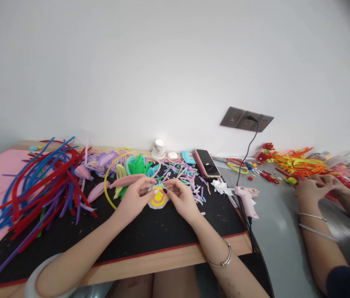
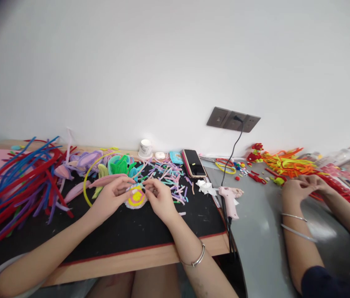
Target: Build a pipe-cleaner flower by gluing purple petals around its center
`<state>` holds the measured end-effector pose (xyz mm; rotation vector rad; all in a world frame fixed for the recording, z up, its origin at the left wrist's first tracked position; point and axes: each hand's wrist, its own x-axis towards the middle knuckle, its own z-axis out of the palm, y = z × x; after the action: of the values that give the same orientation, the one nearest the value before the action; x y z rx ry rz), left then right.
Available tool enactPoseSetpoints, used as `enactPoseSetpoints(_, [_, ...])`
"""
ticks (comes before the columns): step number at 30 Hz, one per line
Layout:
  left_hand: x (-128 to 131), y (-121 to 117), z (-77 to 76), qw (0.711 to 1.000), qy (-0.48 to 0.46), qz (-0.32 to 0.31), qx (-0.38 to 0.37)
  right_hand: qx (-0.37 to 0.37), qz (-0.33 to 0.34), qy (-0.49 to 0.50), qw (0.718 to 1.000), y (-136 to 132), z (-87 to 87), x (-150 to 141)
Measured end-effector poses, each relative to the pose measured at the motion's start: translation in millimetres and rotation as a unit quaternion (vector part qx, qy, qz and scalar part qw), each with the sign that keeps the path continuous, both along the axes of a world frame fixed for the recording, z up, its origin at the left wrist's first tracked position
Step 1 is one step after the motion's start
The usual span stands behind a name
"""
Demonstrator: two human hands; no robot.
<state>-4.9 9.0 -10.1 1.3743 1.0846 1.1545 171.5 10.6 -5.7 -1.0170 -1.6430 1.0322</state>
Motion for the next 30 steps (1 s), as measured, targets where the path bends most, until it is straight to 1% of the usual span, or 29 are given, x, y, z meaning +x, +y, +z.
enactPoseSetpoints(4, [-1.0, 0.4, -0.2, 1.000, 0.014, 0.005, 0.005, 0.047, -0.006, -0.047, 0.998, 0.5, -2.2, 1.5])
enactPoseSetpoints(10, [0.0, -0.6, 1.4, 0.999, 0.029, 0.032, 0.029, 0.065, -0.013, -0.039, 0.997, -0.8, -3.1, 0.3])
enactPoseSetpoints(18, [-1.4, 1.3, -2.3, 0.999, 0.023, 0.036, 0.030, 0.101, -0.033, -0.073, 0.992, -1.0, -6.9, -0.5])
enactPoseSetpoints(21, [-1.6, 2.5, -3.6, 0.999, 0.012, 0.041, 0.029, 0.093, -0.033, -0.062, 0.993, -1.1, -5.9, -0.8])
enactPoseSetpoints(25, [-1.1, 2.7, -3.8, 0.998, 0.011, 0.046, 0.035, 0.058, -0.035, -0.024, 0.997, -1.9, -2.3, -0.8])
enactPoseSetpoints(30, [0.5, -1.5, -1.0, 0.998, 0.042, 0.017, 0.049, 0.012, -0.046, -0.018, 0.999, -1.4, 0.5, -0.9])
